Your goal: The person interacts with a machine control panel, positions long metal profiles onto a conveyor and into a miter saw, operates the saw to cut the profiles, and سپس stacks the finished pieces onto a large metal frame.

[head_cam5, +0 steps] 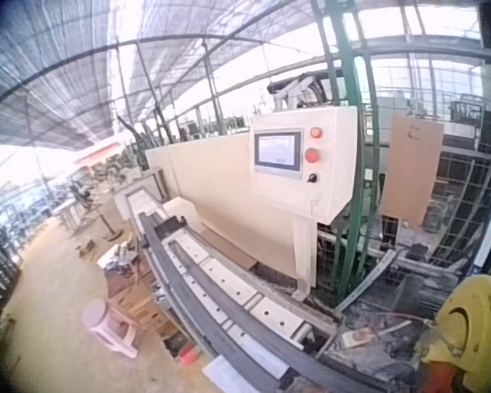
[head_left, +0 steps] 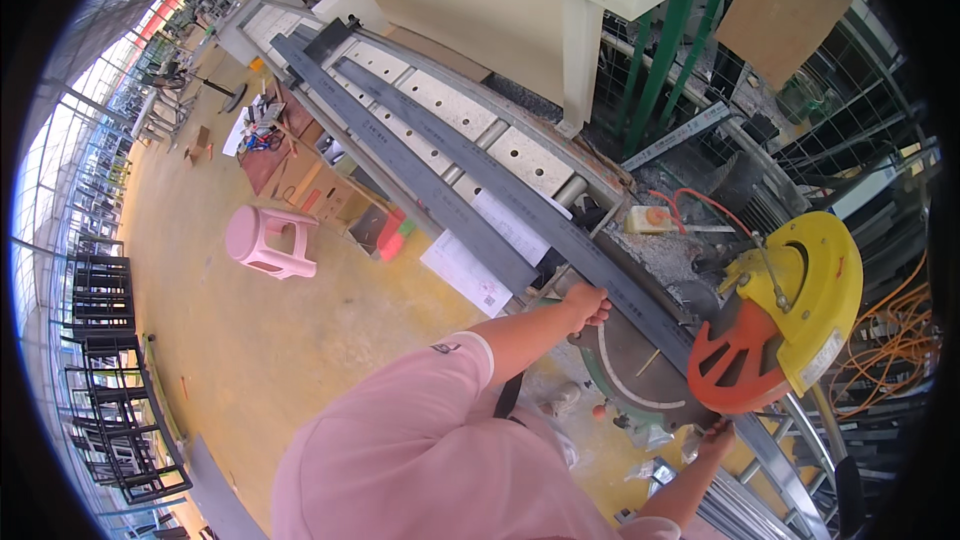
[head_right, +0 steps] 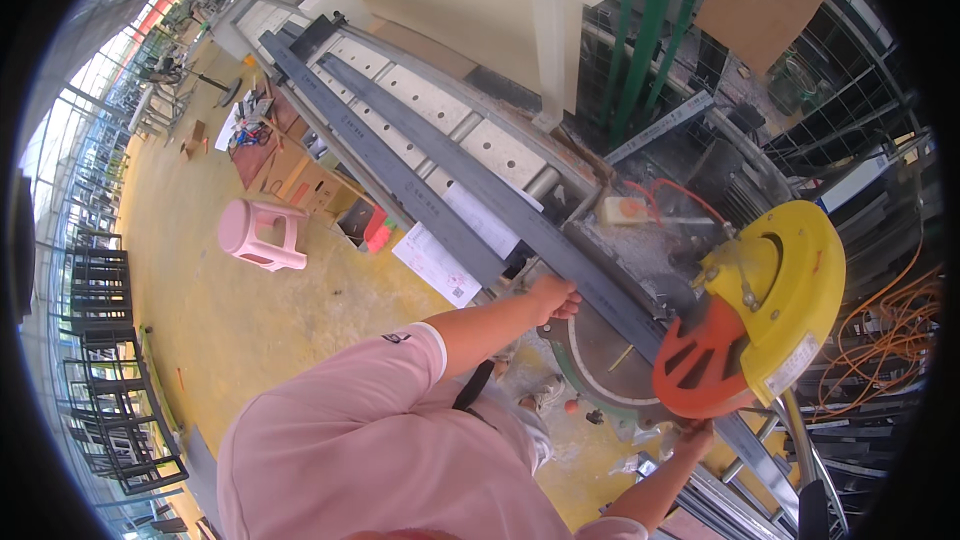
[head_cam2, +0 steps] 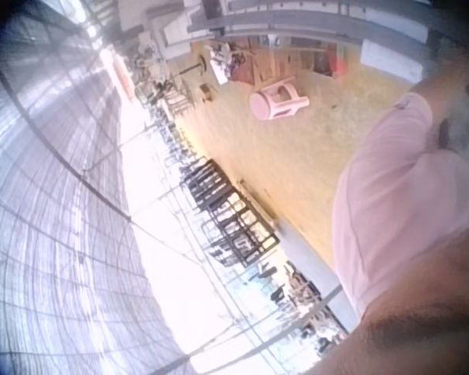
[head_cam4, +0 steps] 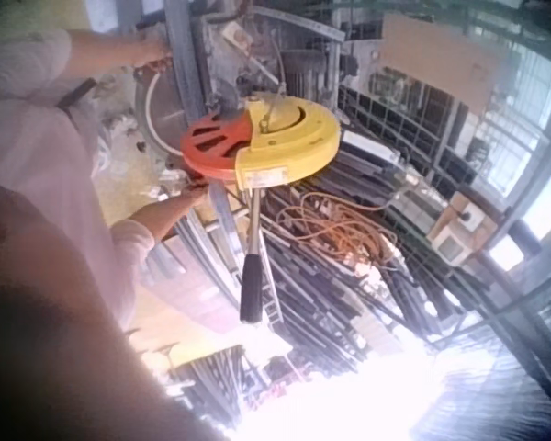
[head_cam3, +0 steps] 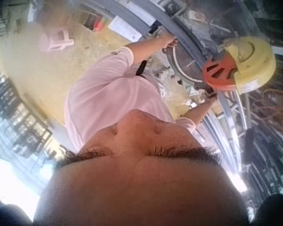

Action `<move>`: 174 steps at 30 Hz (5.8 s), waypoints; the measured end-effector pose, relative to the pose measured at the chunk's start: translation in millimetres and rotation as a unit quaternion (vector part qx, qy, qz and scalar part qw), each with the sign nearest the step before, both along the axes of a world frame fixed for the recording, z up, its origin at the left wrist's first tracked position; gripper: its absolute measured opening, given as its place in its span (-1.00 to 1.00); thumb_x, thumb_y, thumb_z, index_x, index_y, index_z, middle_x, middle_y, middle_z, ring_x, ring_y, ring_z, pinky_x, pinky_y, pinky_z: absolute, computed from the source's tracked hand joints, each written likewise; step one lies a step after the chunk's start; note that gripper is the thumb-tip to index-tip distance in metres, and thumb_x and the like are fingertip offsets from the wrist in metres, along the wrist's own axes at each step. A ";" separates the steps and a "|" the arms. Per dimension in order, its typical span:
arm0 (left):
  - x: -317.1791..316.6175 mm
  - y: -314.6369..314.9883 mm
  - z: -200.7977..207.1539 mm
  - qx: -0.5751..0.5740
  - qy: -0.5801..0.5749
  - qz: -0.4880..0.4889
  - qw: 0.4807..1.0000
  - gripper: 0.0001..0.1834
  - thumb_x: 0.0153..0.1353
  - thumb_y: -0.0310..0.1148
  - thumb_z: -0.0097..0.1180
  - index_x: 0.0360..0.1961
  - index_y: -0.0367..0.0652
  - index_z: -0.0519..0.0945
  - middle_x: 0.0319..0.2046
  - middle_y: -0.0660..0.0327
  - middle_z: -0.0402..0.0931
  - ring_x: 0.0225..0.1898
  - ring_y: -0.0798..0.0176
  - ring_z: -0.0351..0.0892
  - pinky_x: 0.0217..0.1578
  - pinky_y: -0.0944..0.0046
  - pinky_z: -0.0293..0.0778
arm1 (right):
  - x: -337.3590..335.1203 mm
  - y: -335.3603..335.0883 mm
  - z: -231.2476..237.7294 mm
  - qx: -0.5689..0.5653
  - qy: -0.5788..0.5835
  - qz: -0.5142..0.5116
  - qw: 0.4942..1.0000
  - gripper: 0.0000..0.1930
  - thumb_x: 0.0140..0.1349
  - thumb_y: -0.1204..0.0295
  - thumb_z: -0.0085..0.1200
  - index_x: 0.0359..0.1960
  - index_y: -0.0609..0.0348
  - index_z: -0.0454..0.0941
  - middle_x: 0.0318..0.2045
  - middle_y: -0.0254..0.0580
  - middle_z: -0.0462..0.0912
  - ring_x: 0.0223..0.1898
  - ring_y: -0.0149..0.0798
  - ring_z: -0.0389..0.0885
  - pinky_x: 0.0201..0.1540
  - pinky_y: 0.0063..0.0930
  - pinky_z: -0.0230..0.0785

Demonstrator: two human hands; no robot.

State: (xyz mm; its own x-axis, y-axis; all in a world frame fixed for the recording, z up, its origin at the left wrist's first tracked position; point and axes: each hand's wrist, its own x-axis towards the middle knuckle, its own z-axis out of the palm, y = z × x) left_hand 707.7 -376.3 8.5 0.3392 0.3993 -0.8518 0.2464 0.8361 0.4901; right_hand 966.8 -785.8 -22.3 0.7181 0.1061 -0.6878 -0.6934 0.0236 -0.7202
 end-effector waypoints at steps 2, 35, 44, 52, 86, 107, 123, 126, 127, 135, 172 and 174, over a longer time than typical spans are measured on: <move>4.3 -9.7 -4.5 0.033 0.006 -0.054 0.998 -0.70 0.38 -0.22 0.04 -0.26 -0.30 0.56 -0.38 0.13 0.63 -0.52 0.23 0.61 -0.58 0.26 0.55 | 7.9 -3.5 -4.5 -0.088 0.000 -0.005 0.996 -0.73 0.47 0.19 -0.15 -0.17 0.05 0.54 -0.40 -0.42 0.61 -0.50 -0.53 0.44 -0.56 -0.68 0.23; 9.7 15.4 -18.4 0.135 0.082 -0.085 0.984 -0.70 0.38 -0.13 0.06 -0.40 -0.11 0.53 -0.53 0.22 0.61 -0.70 0.40 0.43 -0.78 0.39 0.15 | -121.9 154.6 411.6 0.289 -0.487 0.094 0.819 -0.41 0.49 -0.03 -0.32 0.21 0.28 0.30 -0.03 0.13 0.52 -0.64 -0.38 0.45 -0.72 -0.64 0.19; 7.0 16.9 -29.0 0.129 0.050 -0.071 0.988 -0.71 0.39 -0.15 0.03 -0.40 -0.10 0.51 -0.58 0.17 0.61 -0.73 0.34 0.44 -0.79 0.36 0.25 | -248.9 41.9 306.9 0.280 -0.265 0.186 0.904 -0.62 0.40 0.20 -0.02 -0.38 0.35 0.51 -0.25 0.11 0.46 -0.61 -0.15 0.58 -0.57 -0.40 0.48; 7.6 24.8 -36.4 0.130 0.069 -0.070 0.987 -0.70 0.34 -0.13 0.07 -0.34 -0.17 0.54 -0.54 0.13 0.61 -0.71 0.32 0.45 -0.76 0.37 0.29 | -303.2 43.4 251.3 -0.142 -0.283 0.290 0.903 -0.84 0.32 0.38 0.09 -0.28 0.25 0.56 -0.37 -0.14 0.53 -0.29 -0.13 0.57 -0.18 -0.28 0.42; -118.0 -128.5 96.7 0.273 -0.024 -0.024 0.961 -0.80 0.04 -0.37 0.22 -0.33 -0.25 0.58 -0.43 0.21 0.54 -0.36 0.26 0.54 -0.37 0.24 0.46 | -216.4 132.5 190.0 -0.171 -0.357 0.748 0.532 -0.10 0.02 0.22 0.29 0.40 0.20 0.15 0.18 0.20 0.46 0.14 0.16 0.50 0.17 -0.17 0.34; -294.3 266.3 41.0 0.317 0.093 0.447 0.831 -0.39 0.23 -0.09 0.10 0.15 -0.34 0.40 -0.09 -0.02 0.57 -0.18 -0.01 0.59 -0.14 0.00 0.50 | -294.0 237.1 195.0 -0.070 -0.359 0.679 0.637 -0.21 -0.11 0.55 0.24 0.32 0.10 0.36 0.12 0.12 0.53 0.15 -0.02 0.52 0.20 -0.33 0.31; -347.4 371.4 14.1 0.161 -0.176 0.525 0.817 -0.55 0.44 -0.14 -0.16 0.21 -0.18 0.43 0.07 0.02 0.51 0.07 0.01 0.51 0.07 -0.03 0.43 | -375.9 434.9 282.4 -0.122 -0.432 0.672 0.589 -0.24 -0.15 0.59 0.30 0.25 0.14 0.45 0.08 0.02 0.57 0.11 -0.06 0.56 0.18 -0.37 0.33; -362.0 357.4 48.1 0.091 -0.322 0.520 0.786 -0.54 0.46 -0.05 -0.21 0.16 -0.11 0.47 0.01 0.09 0.54 0.02 0.05 0.53 0.04 -0.02 0.46 | -377.8 439.5 284.5 -0.118 -0.409 0.679 0.598 -0.25 -0.13 0.53 0.37 0.24 0.17 0.46 0.09 0.01 0.57 0.11 -0.09 0.56 0.18 -0.37 0.34; -371.4 351.3 66.7 0.075 -0.329 0.503 0.796 -0.51 0.45 0.00 -0.23 0.15 -0.09 0.48 -0.01 0.10 0.55 0.01 0.06 0.54 0.03 -0.01 0.46 | -380.5 437.7 283.2 -0.116 -0.403 0.684 0.597 -0.25 -0.13 0.51 0.39 0.24 0.17 0.46 0.09 0.01 0.57 0.11 -0.09 0.56 0.18 -0.36 0.34; -381.7 344.9 102.2 0.034 -0.557 0.427 0.711 -0.45 0.30 0.18 -0.14 0.00 -0.02 0.56 0.01 0.11 0.56 0.11 -0.01 0.50 0.09 -0.07 0.45 | -430.4 413.5 284.3 -0.154 -0.479 0.691 0.519 -0.23 -0.10 0.21 0.44 0.23 0.06 0.48 0.11 0.10 0.54 0.13 0.11 0.51 0.22 -0.19 0.32; -645.9 150.3 -33.0 0.128 -0.470 0.610 0.625 -0.50 0.38 -0.04 -0.16 0.01 -0.27 0.55 -0.09 0.01 0.58 -0.08 -0.06 0.57 0.01 -0.09 0.53 | -552.2 404.2 216.7 -0.091 -0.493 0.833 0.233 -0.05 -0.18 0.00 0.38 0.34 -0.07 0.31 0.13 0.15 0.44 0.04 0.15 0.55 0.00 -0.03 0.46; -674.2 150.4 -40.8 0.171 -0.480 0.543 0.667 -0.39 0.42 0.08 -0.26 0.09 -0.27 0.50 0.00 0.00 0.56 0.02 -0.13 0.54 0.05 -0.15 0.50 | -606.4 437.2 179.9 -0.079 -0.517 0.820 0.233 -0.07 -0.15 -0.01 0.36 0.34 -0.07 0.29 0.13 0.18 0.43 0.06 0.18 0.52 0.02 -0.02 0.46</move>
State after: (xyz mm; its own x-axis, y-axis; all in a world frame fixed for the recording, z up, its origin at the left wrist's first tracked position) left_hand 33.5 -225.9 -32.2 0.0158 0.9692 -0.2458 -0.9790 0.0650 0.1932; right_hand 360.5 -348.7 157.6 -0.4085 0.8526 -0.3257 0.8688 0.2539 -0.4251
